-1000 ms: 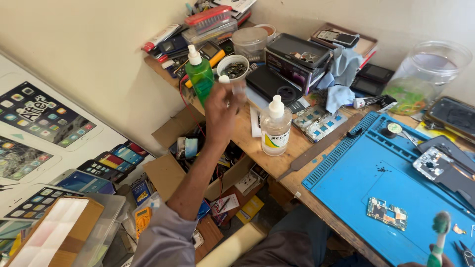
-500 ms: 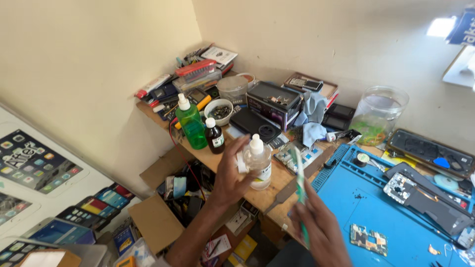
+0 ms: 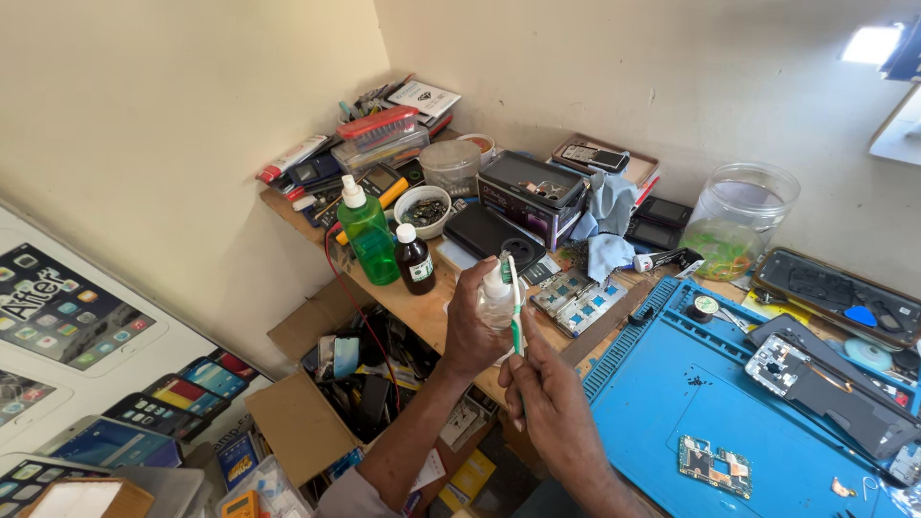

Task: The person uses a hot air gun on a small circuit board, then cleans it with a toothbrush and wipes it with a cloth. They then place the circuit board into a phone chassis and connect a ribbon cable.

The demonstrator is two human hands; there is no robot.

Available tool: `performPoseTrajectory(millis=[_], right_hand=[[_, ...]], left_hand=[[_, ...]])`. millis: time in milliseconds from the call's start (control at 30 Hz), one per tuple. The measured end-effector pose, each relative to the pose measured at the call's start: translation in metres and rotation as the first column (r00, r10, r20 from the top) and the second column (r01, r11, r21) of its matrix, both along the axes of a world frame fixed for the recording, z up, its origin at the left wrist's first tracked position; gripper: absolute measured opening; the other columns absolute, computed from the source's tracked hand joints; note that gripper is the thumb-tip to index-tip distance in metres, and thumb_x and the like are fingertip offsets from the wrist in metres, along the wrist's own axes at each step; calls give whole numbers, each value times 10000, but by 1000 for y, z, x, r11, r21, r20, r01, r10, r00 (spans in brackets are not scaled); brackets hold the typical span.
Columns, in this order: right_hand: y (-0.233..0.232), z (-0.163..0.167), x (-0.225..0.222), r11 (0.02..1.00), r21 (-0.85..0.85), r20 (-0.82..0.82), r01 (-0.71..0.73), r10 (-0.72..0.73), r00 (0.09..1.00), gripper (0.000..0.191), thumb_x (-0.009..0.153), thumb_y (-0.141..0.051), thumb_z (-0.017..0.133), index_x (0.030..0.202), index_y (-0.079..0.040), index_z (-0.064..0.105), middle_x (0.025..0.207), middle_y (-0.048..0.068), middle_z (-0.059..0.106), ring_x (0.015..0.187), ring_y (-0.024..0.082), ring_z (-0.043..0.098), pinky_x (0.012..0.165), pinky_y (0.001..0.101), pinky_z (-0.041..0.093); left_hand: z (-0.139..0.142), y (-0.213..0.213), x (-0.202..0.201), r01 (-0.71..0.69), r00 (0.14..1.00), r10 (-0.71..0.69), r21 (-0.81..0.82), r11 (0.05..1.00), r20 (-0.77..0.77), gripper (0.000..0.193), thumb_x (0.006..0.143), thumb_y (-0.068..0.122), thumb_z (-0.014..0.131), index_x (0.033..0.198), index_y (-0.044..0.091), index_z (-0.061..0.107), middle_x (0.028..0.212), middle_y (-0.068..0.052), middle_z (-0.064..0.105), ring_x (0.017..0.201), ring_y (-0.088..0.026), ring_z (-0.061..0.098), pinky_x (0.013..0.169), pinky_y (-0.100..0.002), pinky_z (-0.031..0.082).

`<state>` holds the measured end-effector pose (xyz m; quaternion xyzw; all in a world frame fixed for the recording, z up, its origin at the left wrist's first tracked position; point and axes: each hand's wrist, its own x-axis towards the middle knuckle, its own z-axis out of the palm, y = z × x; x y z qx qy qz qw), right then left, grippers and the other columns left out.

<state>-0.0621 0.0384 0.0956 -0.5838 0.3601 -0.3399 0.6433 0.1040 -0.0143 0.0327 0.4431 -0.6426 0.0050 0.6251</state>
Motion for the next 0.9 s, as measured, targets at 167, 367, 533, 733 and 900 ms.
performPoseTrajectory(millis=[167,367,533,733,900], right_hand=[[0,-2,3,1000,-14,-2,-1,1,1000,702,1010,-114,456,1669,-220,238,812,47,576,544,78,509,447,245,470],[-1,-6,5,997,72,115,-10,1,993,725,1004,-105,450,1677,-211,201,827,71,593,523,97,522,417,262,474],[0,-9,6,996,87,155,-28,14,988,692,1008,-103,449,1647,-181,194,844,76,588,537,92,533,426,260,484],[0,-10,8,999,29,96,-16,13,995,729,1004,-109,450,1679,-217,198,843,79,592,541,97,555,436,267,511],[2,-1,10,1000,25,114,-19,16,993,711,1002,-83,456,1670,-201,244,829,68,607,532,111,552,426,278,491]], left_hand=[[0,-1,-7,110,984,-108,11,994,-142,674,914,129,839,1451,75,435,1244,-129,645,1100,-222,709,939,-335,611],[8,3,-7,-43,999,45,-58,997,30,736,852,105,840,1453,45,420,1257,-157,569,1138,-244,644,942,-357,565],[2,-1,-8,151,973,-146,11,988,-181,667,936,141,848,1456,89,434,1194,-85,669,1070,-204,739,923,-333,631],[-7,0,0,-15,1000,15,-39,999,9,733,902,179,823,1489,46,405,1305,-168,542,1193,-267,633,987,-398,569],[-13,-8,7,87,994,-90,-47,995,-60,736,918,319,765,1506,46,417,1373,-172,536,1242,-265,642,1039,-377,577]])
